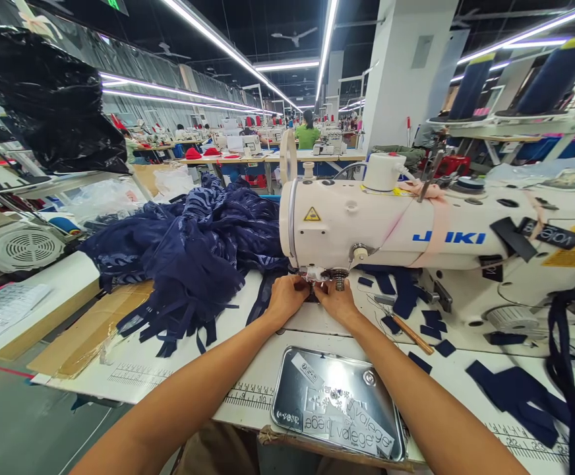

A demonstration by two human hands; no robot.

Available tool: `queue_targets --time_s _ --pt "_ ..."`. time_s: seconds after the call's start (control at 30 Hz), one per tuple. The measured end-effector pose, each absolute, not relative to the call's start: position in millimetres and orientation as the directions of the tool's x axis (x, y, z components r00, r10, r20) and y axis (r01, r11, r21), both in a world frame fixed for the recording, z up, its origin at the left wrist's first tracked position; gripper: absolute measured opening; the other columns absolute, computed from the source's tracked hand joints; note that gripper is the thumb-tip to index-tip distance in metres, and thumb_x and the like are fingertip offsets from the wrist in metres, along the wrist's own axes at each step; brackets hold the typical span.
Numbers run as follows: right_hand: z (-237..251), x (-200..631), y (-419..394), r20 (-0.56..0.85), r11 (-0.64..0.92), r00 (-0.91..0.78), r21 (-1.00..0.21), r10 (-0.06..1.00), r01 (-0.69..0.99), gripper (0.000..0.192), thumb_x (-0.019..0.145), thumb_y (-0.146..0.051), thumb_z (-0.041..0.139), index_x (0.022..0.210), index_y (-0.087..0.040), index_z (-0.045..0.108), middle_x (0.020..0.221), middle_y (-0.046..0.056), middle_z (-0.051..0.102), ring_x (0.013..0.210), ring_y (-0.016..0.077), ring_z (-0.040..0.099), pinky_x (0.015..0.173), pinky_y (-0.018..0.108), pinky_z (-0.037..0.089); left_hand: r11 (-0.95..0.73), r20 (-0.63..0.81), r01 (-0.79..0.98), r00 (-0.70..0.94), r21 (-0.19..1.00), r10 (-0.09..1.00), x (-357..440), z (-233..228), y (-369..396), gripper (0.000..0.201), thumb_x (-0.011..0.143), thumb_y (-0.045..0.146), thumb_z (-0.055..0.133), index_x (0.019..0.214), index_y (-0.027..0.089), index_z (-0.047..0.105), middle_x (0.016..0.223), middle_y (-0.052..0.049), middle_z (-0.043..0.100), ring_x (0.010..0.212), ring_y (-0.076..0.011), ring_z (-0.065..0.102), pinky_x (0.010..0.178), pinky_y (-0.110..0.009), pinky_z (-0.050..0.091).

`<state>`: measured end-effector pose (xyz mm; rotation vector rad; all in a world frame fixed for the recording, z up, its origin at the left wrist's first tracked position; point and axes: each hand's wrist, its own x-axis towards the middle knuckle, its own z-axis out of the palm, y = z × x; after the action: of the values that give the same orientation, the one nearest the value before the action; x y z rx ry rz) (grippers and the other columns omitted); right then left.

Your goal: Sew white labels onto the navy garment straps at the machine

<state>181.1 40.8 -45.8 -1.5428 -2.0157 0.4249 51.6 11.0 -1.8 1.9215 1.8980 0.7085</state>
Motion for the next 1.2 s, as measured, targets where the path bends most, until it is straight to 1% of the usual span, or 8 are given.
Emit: queue_targets --time_s 0.2,0.4,0.6,0.67,0.87,1.03,1.13,1.2 --pt "-40 180 38 0.217 0.305 -0.222 -0.510 0.950 0.804 0.025 0.078 -0.029 0.041 0.068 -0.021 0.064 0.060 0.001 0.061 0.066 0.0183 0.054 0.065 0.029 0.039 -0.043 0.110 0.820 -0.024 0.570 0.994 52 -3 10 0.019 0.074 0.019 0.053 0.085 0.019 0.069 0.085 -0.004 0.069 0.082 -0.0170 0.061 0.072 -0.022 0.043" --pt "-36 178 37 0.190 0.280 -0.215 -0.451 0.958 0.847 0.023 0.077 -0.027 0.044 0.078 -0.017 0.065 0.069 0.004 0.062 0.074 0.0207 0.055 0.073 0.032 0.038 -0.045 0.115 0.818 -0.026 0.574 0.993 52 -5 10 0.019 0.074 0.020 0.053 0.085 0.018 0.068 0.085 -0.004 0.068 0.081 -0.0169 0.061 0.071 -0.022 0.043" --pt "-31 175 35 0.165 0.278 -0.229 -0.414 0.959 0.867 0.022 0.078 -0.024 0.044 0.079 -0.016 0.065 0.066 0.003 0.063 0.067 0.0183 0.056 0.069 0.030 0.039 -0.048 0.130 0.821 -0.032 0.569 0.991 52 -7 11 0.019 0.075 0.020 0.051 0.081 0.018 0.069 0.081 -0.004 0.068 0.079 -0.0177 0.061 0.071 -0.024 0.043" --pt "-30 175 35 0.165 0.285 -0.237 -0.407 0.957 0.868 0.022 0.079 -0.022 0.044 0.081 -0.016 0.065 0.067 0.003 0.064 0.067 0.0175 0.057 0.069 0.029 0.039 -0.056 0.141 0.821 -0.030 0.568 0.990 52 -8 11 0.019 0.075 0.020 0.051 0.080 0.018 0.069 0.081 -0.004 0.068 0.079 -0.0178 0.061 0.071 -0.024 0.043" --pt "-30 174 37 0.176 0.293 -0.243 -0.368 0.954 0.883 0.021 0.079 -0.022 0.045 0.083 -0.018 0.065 0.074 0.003 0.067 0.074 0.0184 0.059 0.074 0.029 0.039 -0.077 0.173 0.828 -0.025 0.556 0.985 52 -11 12 0.017 0.074 0.020 0.052 0.078 0.017 0.069 0.078 -0.004 0.068 0.076 -0.0178 0.061 0.067 -0.024 0.042" --pt "-31 172 36 0.196 0.296 -0.243 -0.319 0.950 0.900 0.024 0.081 -0.023 0.042 0.087 -0.017 0.064 0.081 0.007 0.067 0.083 0.0213 0.058 0.079 0.032 0.037 -0.117 0.208 0.836 0.004 0.536 0.978 51 -13 12 0.017 0.075 0.018 0.052 0.078 0.017 0.068 0.077 -0.004 0.067 0.075 -0.0176 0.060 0.065 -0.025 0.042" --pt "-30 173 34 0.202 0.309 -0.256 -0.303 0.945 0.902 0.026 0.082 -0.023 0.039 0.088 -0.015 0.064 0.087 0.011 0.066 0.089 0.0237 0.056 0.082 0.034 0.035 -0.185 0.251 0.838 0.060 0.513 0.966 49 -13 9 0.016 0.076 0.015 0.052 0.082 0.017 0.067 0.082 -0.004 0.066 0.079 -0.0173 0.059 0.070 -0.026 0.043" --pt "-26 176 32 0.191 0.321 -0.272 -0.305 0.943 0.897 0.026 0.082 -0.021 0.040 0.089 -0.014 0.063 0.090 0.012 0.065 0.091 0.0242 0.055 0.080 0.034 0.035 -0.245 0.282 0.834 0.113 0.495 0.953 46 -12 7 0.017 0.075 0.011 0.053 0.083 0.018 0.067 0.087 -0.003 0.066 0.085 -0.0163 0.058 0.080 -0.026 0.041"
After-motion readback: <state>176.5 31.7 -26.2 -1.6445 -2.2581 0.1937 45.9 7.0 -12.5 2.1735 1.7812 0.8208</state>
